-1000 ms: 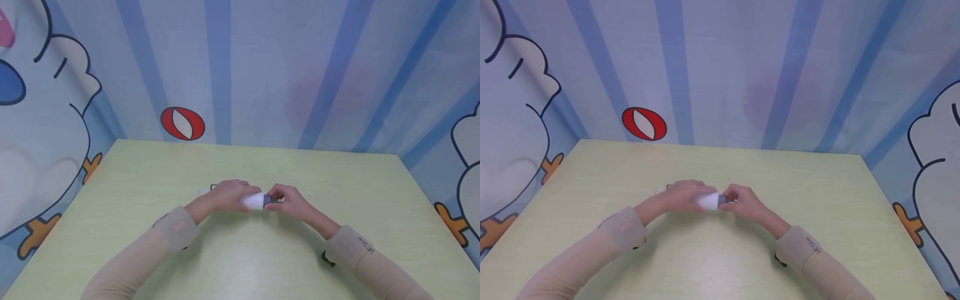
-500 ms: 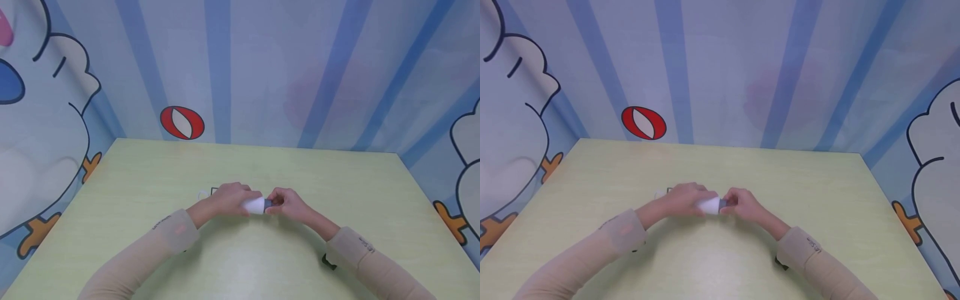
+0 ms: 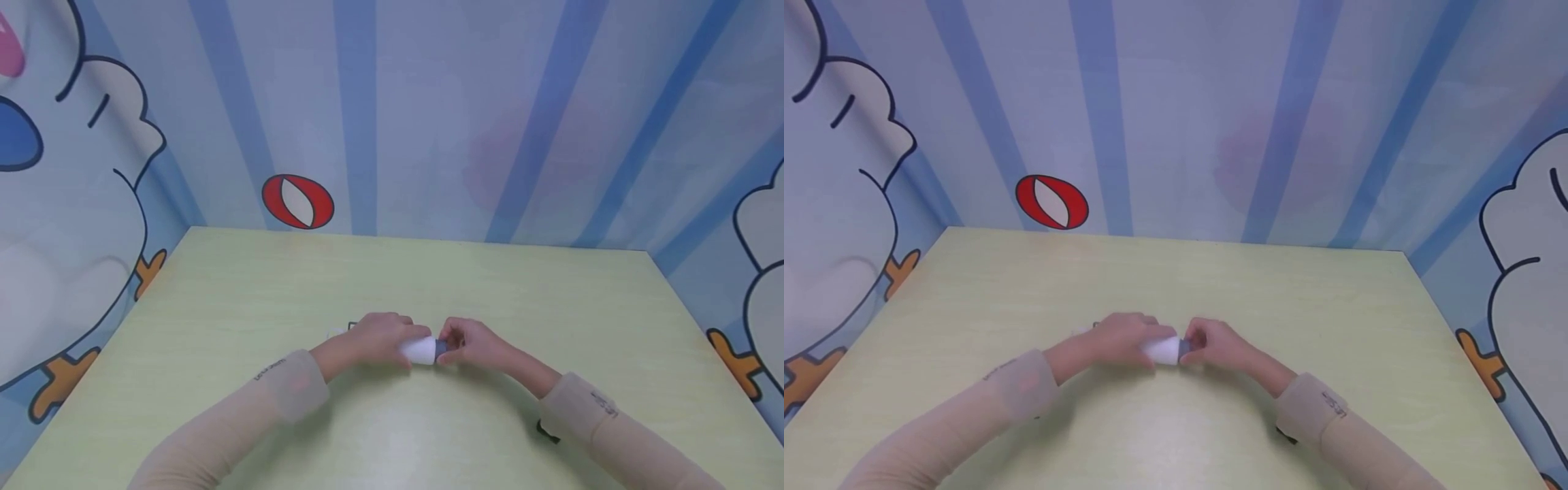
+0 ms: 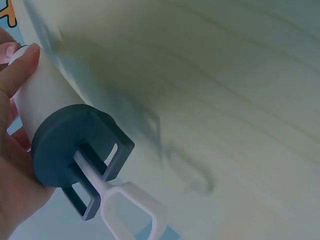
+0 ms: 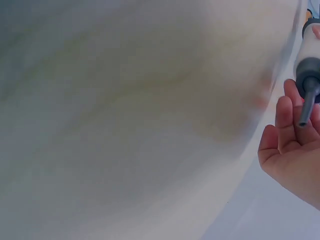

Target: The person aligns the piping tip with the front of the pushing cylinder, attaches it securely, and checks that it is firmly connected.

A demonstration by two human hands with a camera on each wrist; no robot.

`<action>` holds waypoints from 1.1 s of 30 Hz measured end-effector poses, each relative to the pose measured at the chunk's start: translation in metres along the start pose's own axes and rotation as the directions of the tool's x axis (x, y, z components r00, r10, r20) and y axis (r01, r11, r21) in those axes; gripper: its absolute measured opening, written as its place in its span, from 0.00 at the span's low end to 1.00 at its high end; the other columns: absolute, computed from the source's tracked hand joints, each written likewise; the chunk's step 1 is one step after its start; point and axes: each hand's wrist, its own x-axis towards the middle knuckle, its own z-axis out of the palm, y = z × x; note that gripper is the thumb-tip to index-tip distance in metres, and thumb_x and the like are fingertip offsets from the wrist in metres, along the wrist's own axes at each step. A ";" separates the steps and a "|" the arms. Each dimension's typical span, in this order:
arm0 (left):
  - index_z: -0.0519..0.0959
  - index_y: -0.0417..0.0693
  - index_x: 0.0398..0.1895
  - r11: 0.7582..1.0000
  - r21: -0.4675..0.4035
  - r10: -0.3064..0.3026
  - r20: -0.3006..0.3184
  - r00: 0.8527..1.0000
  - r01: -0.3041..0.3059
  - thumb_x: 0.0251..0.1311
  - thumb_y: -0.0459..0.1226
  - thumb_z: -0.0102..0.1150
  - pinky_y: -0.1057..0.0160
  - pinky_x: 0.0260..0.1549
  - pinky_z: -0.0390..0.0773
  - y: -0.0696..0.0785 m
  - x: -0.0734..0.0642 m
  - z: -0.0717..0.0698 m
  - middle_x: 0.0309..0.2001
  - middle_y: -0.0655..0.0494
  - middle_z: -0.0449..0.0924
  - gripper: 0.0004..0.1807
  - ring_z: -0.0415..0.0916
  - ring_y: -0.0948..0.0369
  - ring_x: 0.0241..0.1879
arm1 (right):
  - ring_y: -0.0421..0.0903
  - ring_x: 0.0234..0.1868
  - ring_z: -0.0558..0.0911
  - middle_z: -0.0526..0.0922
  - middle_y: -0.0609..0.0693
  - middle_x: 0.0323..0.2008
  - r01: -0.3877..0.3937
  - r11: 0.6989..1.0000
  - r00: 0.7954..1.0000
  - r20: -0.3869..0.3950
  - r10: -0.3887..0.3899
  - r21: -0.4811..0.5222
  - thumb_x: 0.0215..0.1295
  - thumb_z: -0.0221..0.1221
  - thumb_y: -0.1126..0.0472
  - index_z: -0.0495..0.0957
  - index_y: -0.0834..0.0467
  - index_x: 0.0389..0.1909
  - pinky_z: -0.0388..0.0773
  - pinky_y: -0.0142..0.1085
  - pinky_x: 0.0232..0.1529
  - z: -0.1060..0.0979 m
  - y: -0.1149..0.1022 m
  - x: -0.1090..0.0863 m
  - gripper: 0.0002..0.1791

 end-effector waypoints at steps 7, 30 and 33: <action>0.70 0.62 0.49 1.000 -0.019 -0.002 0.029 1.000 0.003 0.43 0.50 0.65 0.67 0.24 0.68 0.007 0.000 0.005 0.38 0.60 0.76 0.26 0.70 0.65 0.31 | 0.42 0.28 0.71 0.76 0.49 0.27 -0.009 1.000 0.997 0.071 0.010 -0.023 0.48 0.65 0.59 0.71 0.60 0.32 0.71 0.33 0.28 -0.001 0.002 -0.005 0.15; 0.64 0.59 0.60 0.997 -0.011 -0.072 0.071 0.995 0.073 0.43 0.55 0.62 0.65 0.30 0.71 0.003 -0.002 0.007 0.45 0.59 0.76 0.37 0.73 0.64 0.36 | 0.42 0.31 0.69 0.74 0.48 0.30 0.050 0.990 0.992 0.121 -0.034 -0.129 0.48 0.65 0.58 0.71 0.58 0.37 0.68 0.30 0.31 -0.004 -0.001 -0.006 0.17; 0.64 0.59 0.60 0.997 -0.010 -0.077 0.076 0.994 0.078 0.43 0.55 0.62 0.65 0.30 0.71 0.003 -0.003 0.007 0.46 0.59 0.76 0.38 0.73 0.63 0.37 | 0.42 0.30 0.69 0.73 0.48 0.29 0.050 0.990 0.992 0.121 -0.034 -0.134 0.48 0.65 0.58 0.71 0.58 0.38 0.68 0.30 0.30 -0.004 0.000 -0.006 0.18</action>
